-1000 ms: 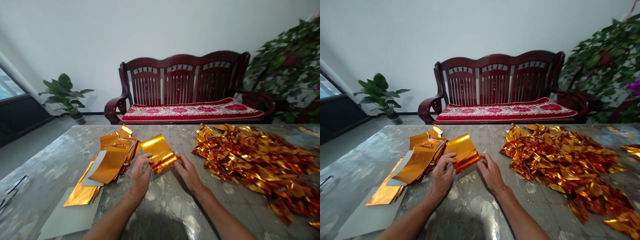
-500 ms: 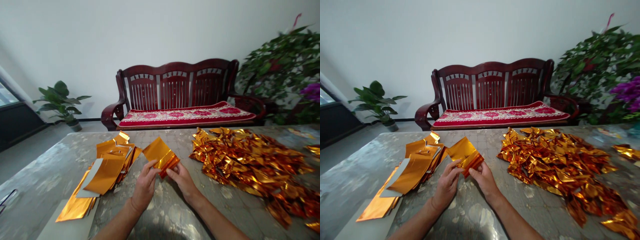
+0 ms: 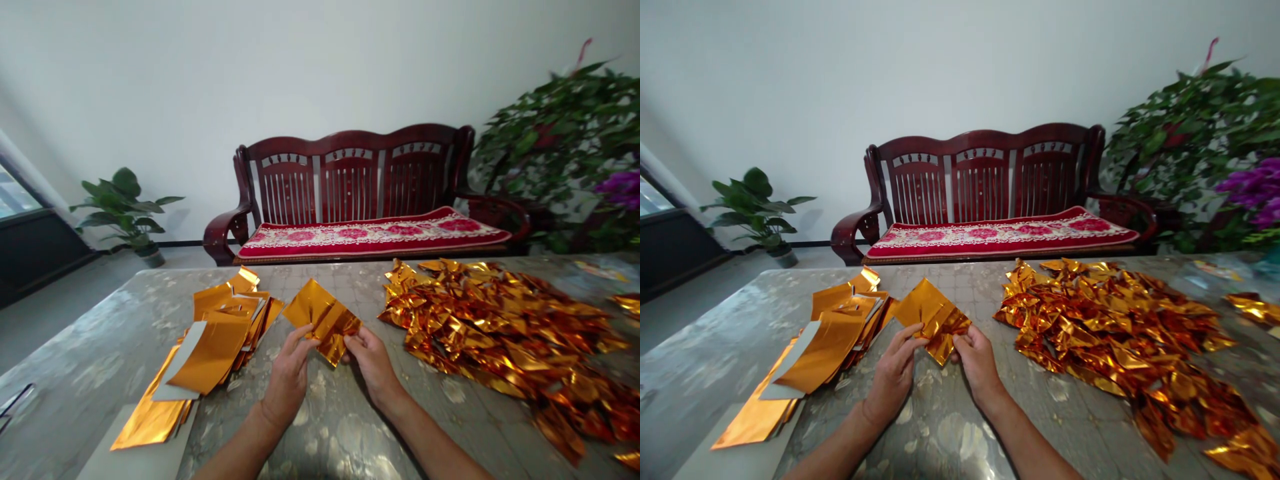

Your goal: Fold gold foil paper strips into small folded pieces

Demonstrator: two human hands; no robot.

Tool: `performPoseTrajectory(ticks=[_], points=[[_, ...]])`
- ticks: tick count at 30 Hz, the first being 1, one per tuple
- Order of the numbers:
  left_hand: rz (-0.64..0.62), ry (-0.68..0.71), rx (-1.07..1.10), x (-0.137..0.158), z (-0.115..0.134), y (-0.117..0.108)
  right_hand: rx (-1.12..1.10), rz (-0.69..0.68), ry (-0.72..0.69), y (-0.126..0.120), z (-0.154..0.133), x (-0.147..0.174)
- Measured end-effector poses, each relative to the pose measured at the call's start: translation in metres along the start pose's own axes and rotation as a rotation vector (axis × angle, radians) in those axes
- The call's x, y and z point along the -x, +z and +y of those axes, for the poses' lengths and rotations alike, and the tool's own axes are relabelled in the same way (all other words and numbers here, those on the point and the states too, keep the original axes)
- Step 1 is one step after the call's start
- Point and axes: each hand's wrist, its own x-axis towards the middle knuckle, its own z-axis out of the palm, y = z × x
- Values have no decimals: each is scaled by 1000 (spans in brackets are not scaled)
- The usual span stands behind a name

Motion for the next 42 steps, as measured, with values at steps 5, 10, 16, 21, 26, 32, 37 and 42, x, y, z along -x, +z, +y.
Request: performPoseTrajectory(ticks=[5, 10, 16, 21, 26, 32, 37, 42], points=[[-10, -8, 6, 0, 0, 1, -19, -26, -15, -1, 1, 1], [-32, -19, -5, 0, 0, 1, -15, -18, -22, 0, 0, 2], [-79, -27, -21, 2, -3, 3, 107, 52, -124, -5, 2, -2], [-103, -61, -71, 3, -6, 8, 485, 254, -407, -21, 7, -8], [12, -134, -34, 1, -2, 3, 974, 175, -945, -25, -7, 1], [-70, -103, 7, 2, 4, -1, 1337, -95, -983, -14, -11, 10], [-289, -75, -54, 2, 4, 3, 1385, -205, -907, -13, -6, 9], [-365, -103, -124, 1, 3, 2, 1351, -283, -815, -18, -4, 6]])
